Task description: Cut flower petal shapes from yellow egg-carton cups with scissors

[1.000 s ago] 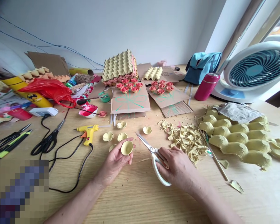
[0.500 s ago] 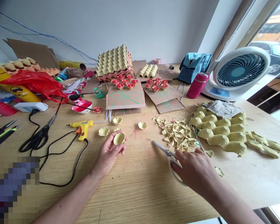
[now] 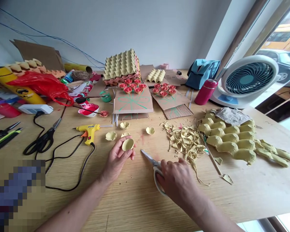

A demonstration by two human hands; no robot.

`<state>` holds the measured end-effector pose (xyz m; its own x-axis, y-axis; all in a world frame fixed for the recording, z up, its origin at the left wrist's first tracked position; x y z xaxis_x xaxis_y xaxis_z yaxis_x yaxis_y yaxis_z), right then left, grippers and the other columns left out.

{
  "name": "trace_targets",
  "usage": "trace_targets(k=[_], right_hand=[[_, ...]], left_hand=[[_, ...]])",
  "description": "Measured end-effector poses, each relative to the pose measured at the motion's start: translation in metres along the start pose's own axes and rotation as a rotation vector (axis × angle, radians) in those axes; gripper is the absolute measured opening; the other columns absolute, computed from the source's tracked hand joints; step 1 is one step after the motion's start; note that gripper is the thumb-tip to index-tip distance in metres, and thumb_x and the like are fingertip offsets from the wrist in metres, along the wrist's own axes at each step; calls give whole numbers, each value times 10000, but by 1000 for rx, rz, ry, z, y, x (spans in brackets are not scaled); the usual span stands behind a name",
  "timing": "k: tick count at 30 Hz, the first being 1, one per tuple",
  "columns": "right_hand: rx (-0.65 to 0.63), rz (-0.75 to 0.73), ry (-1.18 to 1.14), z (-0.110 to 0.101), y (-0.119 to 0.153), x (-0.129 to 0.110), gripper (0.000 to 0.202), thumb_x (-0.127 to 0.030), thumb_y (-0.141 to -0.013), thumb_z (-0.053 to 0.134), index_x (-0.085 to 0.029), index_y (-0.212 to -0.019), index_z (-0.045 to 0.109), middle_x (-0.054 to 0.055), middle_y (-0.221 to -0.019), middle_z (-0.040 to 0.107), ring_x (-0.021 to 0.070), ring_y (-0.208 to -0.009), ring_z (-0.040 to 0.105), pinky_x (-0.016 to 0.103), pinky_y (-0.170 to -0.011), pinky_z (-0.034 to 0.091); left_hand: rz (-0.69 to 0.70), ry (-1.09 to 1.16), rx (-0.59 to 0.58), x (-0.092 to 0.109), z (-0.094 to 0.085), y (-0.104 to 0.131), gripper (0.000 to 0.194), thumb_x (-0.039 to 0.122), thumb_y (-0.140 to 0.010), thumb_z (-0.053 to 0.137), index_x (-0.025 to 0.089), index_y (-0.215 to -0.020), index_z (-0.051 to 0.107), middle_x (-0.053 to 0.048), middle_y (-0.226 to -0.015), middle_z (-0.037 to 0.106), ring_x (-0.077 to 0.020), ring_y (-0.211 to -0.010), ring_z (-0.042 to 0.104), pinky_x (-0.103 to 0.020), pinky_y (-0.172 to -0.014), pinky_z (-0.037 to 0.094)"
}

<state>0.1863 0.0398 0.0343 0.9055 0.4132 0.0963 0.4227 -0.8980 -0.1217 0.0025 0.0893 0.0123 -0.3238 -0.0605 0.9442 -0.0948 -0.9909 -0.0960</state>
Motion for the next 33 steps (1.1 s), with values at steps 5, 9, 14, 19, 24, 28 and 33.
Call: trace_targets(k=[5, 9, 14, 19, 24, 28, 33], right_hand=[[29, 189, 254, -6, 34, 63, 327, -400, -936, 507, -209, -685, 595, 48, -483, 626, 196, -413, 575, 310, -523, 233], [-34, 166, 225, -6, 48, 79, 312, -449, -929, 509, -237, -707, 569, 41, -482, 617, 224, -407, 585, 293, -487, 157], [-79, 122, -202, -12, 16, 56, 357, -526, -933, 536, -250, -707, 561, -9, -503, 582, 170, -437, 531, 268, -458, 236], [-47, 70, -540, -31, -31, 32, 394, -504, -971, 505, -236, -684, 471, -53, -519, 466, 115, -457, 404, 249, -475, 284], [-54, 45, -745, -10, -45, 21, 343, -469, -975, 514, -216, -745, 534, -24, -629, 520, 139, -592, 468, 257, -553, 363], [-85, 65, -853, 10, -39, 27, 321, -427, -971, 540, -203, -742, 557, -33, -631, 500, 131, -595, 451, 250, -554, 377], [-112, 66, -891, 11, -35, 31, 307, -417, -979, 535, -198, -772, 594, -18, -651, 541, 139, -617, 490, 257, -575, 395]], left_hand=[[-35, -5, -14, 1, 5, 2, 451, 363, -803, 792, 184, -1172, 604, -40, -962, 635, -123, -707, 600, -261, -626, 525], [-43, -28, -46, 0, 8, 3, 484, 335, -774, 816, 192, -1195, 626, -66, -1066, 634, -134, -774, 593, -241, -637, 532], [23, -116, -69, -4, 11, 5, 487, 278, -776, 808, 207, -1213, 606, -104, -1214, 633, -193, -983, 630, -281, -811, 561], [54, -231, -79, -3, 13, 7, 461, 274, -790, 792, 201, -1207, 607, -112, -1223, 638, -222, -1020, 630, -361, -913, 555], [61, -292, -66, 5, 13, 6, 438, 250, -763, 805, 199, -1154, 616, -103, -1201, 626, -235, -1048, 615, -364, -929, 539], [29, -343, -57, 6, 12, 6, 380, 294, -738, 829, 207, -1038, 613, -56, -1001, 627, -197, -865, 595, -318, -782, 539], [6, -421, -55, 7, 12, 8, 398, 332, -711, 857, 216, -982, 590, -7, -850, 574, -159, -731, 525, -277, -659, 471]])
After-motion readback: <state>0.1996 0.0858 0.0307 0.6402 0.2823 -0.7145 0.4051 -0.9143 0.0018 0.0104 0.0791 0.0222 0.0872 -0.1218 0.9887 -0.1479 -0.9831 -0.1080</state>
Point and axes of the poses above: each hand's wrist, its own y-axis away from the middle knuckle, its own z-axis out of the palm, x = y × z, the point moved 8 cm from there along -y, towards the middle knuckle
